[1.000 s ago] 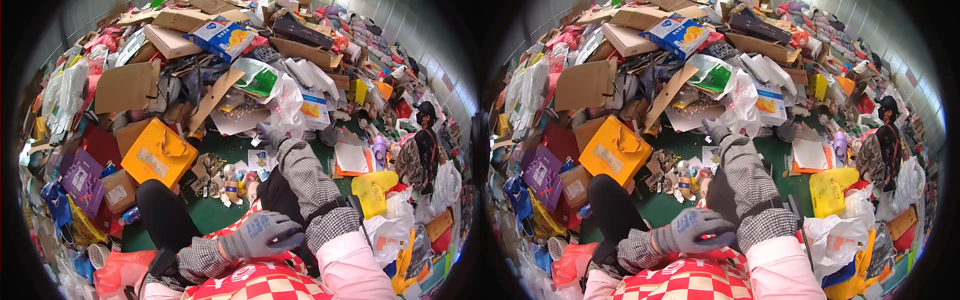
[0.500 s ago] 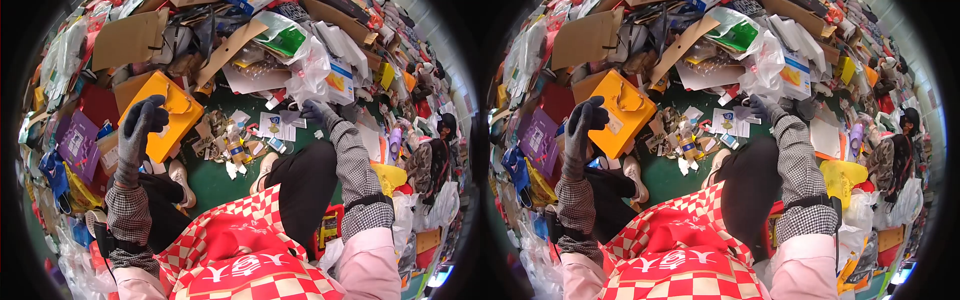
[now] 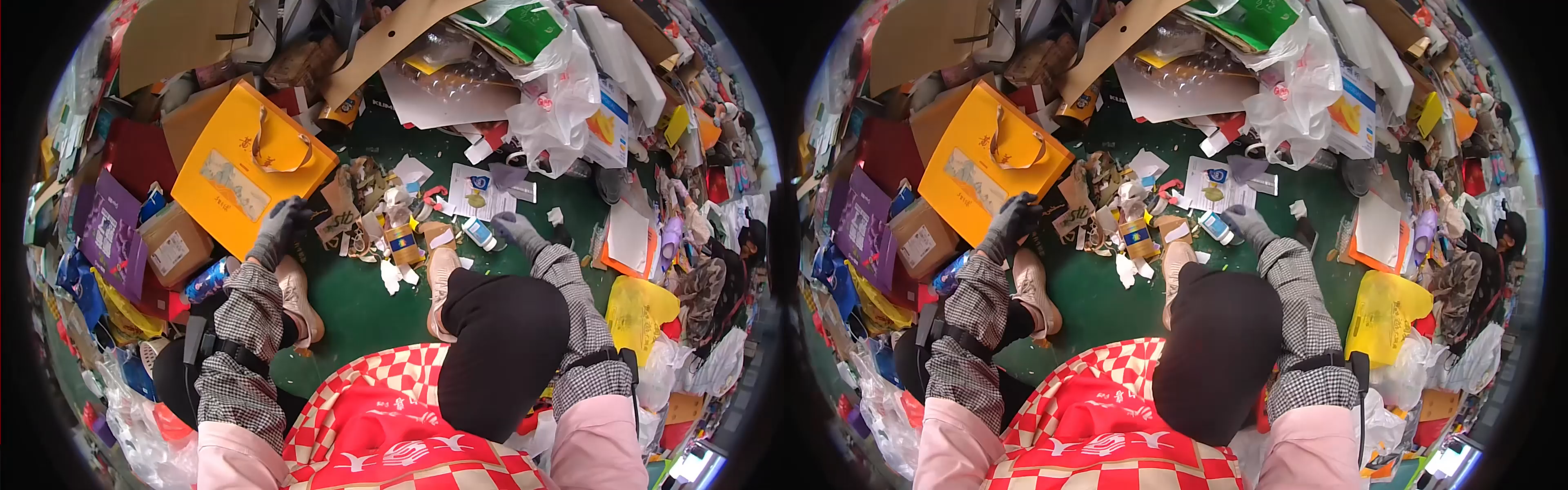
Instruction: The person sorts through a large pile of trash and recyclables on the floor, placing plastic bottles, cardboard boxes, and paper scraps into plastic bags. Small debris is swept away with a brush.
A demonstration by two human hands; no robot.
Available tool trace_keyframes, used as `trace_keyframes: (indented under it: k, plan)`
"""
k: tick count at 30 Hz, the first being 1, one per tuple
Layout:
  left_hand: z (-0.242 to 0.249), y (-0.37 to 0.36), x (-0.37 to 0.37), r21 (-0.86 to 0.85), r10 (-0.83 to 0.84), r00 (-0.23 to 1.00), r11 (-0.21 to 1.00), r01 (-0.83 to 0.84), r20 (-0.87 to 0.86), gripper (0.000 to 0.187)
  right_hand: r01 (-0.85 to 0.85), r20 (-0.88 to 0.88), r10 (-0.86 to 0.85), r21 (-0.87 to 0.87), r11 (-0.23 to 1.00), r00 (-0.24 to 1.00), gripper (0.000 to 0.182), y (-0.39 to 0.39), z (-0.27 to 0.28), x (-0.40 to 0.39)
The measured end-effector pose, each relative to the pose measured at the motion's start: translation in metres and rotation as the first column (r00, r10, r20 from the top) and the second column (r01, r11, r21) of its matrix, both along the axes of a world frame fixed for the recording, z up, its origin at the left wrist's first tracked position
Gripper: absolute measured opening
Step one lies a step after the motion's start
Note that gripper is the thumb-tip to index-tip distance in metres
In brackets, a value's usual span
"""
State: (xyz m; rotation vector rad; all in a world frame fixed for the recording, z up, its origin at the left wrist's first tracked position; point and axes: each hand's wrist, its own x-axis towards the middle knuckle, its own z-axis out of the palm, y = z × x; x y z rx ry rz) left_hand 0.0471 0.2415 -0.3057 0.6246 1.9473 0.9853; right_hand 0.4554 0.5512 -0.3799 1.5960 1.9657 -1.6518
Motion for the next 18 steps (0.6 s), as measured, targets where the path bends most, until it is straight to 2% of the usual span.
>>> trace_keyframes:
  k: [1, 2, 3, 5, 6, 7, 9, 12, 13, 14, 15, 16, 17, 18]
  plan:
    - [-0.013, 0.002, 0.010, -0.101, 0.307, 0.856, 0.951, -0.292, 0.417, 0.024, -0.076, 0.140, 0.072, 0.026, 0.997, 0.988, 0.035, -0.010, -0.021, -0.002]
    - [-0.042, -0.004, 0.007, -0.145, 0.332, 0.793, 0.943, -0.301, 0.512, 0.021, -0.217, 0.181, 0.200, 0.081, 0.973, 0.963, 0.038, -0.023, -0.026, -0.008]
    - [-0.109, -0.027, -0.014, 0.107, 0.083, 0.537, 0.944, -0.313, 0.840, 0.023, -0.273, 0.341, 0.237, 0.059, 0.960, 0.909, 0.038, -0.035, -0.011, -0.030]
    - [-0.135, -0.026, -0.015, 0.044, 0.209, 0.627, 0.931, -0.363, 0.751, 0.031, -0.271, 0.206, 0.226, 0.228, 0.935, 0.952, 0.038, -0.055, -0.023, -0.050]
    - [-0.148, -0.025, -0.020, 0.147, 0.236, 0.891, 0.938, -0.313, 0.387, 0.036, -0.276, 0.120, 0.260, 0.146, 0.950, 0.958, 0.040, -0.057, -0.024, -0.062]
    - [-0.168, -0.023, -0.031, 0.214, 0.234, 0.971, 0.952, -0.217, -0.057, 0.043, -0.248, 0.021, 0.247, 0.124, 0.961, 0.969, 0.040, -0.058, -0.059, -0.065]
    - [-0.116, -0.002, -0.043, 0.078, 0.364, 0.925, 0.925, -0.373, 0.110, 0.066, -0.239, -0.004, 0.240, 0.063, 0.969, 0.971, 0.039, -0.067, -0.020, -0.106]
    - [-0.095, -0.015, -0.118, 0.211, 0.492, 0.869, 0.856, -0.471, -0.053, 0.060, -0.408, -0.088, 0.422, 0.145, 0.902, 0.902, 0.040, -0.063, -0.032, -0.142]
    - [-0.100, -0.026, -0.148, 0.314, 0.633, 0.771, 0.748, -0.585, -0.071, 0.056, -0.389, -0.107, 0.404, 0.137, 0.911, 0.908, 0.039, -0.064, -0.029, -0.151]
    - [-0.120, -0.043, -0.189, 0.299, 0.764, 0.588, 0.645, -0.703, -0.265, 0.052, -0.369, -0.127, 0.384, 0.128, 0.921, 0.915, 0.038, -0.065, -0.024, -0.159]
    - [-0.078, -0.032, -0.181, 0.209, 0.878, 0.433, 0.471, -0.857, -0.204, 0.057, -0.346, -0.148, 0.361, 0.119, 0.931, 0.921, 0.037, -0.066, -0.024, -0.167]
    - [-0.084, -0.045, -0.194, 0.220, 0.898, 0.399, 0.433, -0.874, -0.182, 0.058, -0.236, -0.272, 0.247, 0.070, 0.969, 0.930, 0.033, -0.068, -0.029, -0.166]
    - [-0.097, -0.061, -0.204, 0.229, 0.917, 0.365, 0.394, -0.890, -0.159, 0.059, -0.120, -0.293, 0.085, -0.103, 0.987, 0.952, 0.029, -0.064, -0.041, -0.164]
    - [-0.124, -0.072, -0.201, 0.163, 0.807, 0.576, 0.591, -0.790, -0.134, 0.063, -0.054, -0.318, 0.022, -0.093, 0.994, 0.948, 0.029, -0.062, -0.042, -0.158]
